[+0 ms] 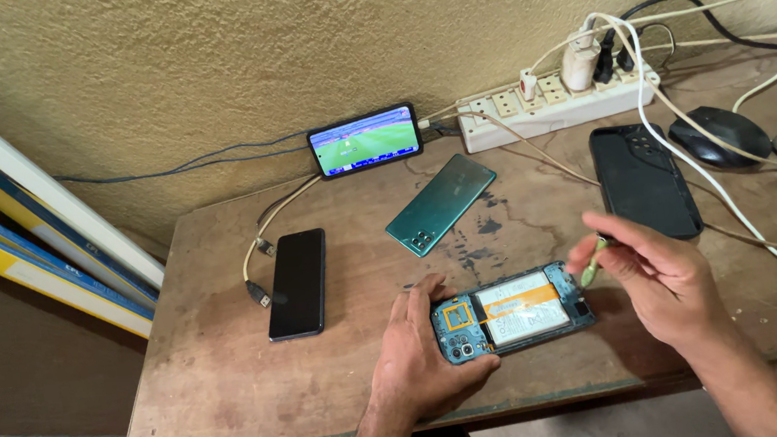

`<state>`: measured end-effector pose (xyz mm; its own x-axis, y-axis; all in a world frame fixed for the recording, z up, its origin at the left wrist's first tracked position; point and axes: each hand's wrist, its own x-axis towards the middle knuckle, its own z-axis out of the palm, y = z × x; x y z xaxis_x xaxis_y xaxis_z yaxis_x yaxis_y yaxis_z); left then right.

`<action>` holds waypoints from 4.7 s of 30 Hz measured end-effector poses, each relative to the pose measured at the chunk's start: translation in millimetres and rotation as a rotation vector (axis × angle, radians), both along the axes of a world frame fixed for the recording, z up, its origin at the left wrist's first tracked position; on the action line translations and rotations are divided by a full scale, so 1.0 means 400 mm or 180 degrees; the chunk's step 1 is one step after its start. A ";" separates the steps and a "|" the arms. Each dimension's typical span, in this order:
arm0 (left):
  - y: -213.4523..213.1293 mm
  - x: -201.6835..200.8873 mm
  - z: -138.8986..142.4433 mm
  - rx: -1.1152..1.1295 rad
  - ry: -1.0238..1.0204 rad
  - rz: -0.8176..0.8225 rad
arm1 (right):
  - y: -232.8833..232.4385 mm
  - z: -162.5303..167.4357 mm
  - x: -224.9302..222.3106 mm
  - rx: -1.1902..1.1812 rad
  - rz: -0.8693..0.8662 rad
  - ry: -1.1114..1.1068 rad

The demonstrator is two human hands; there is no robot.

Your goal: The person pries open the back cover of a smartphone and works on its internal components, using a small green pry tool to lift and adjust the battery and internal parts while holding the phone steady with the other hand. The phone's back cover and another phone rest on the wooden workbench beside them.

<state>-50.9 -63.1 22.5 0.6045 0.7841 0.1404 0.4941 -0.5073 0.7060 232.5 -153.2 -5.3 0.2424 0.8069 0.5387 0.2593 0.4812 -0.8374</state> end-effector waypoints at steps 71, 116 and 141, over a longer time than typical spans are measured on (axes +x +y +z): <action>0.005 -0.009 -0.013 0.0163 -0.0071 -0.0071 | -0.062 -0.019 -0.026 0.0274 -0.0442 -0.0443; 0.009 -0.005 -0.020 0.0128 -0.0121 -0.0047 | -0.067 0.015 0.044 -0.0222 0.0478 -0.0090; 0.006 -0.007 -0.017 0.0152 -0.0264 -0.0076 | -0.058 0.046 0.022 0.0012 0.0331 -0.0330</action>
<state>-53.7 -60.9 15.6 0.6076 0.7609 0.2276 0.4223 -0.5522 0.7188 241.2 -176.2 13.0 0.1005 0.8226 0.5596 0.2930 0.5130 -0.8068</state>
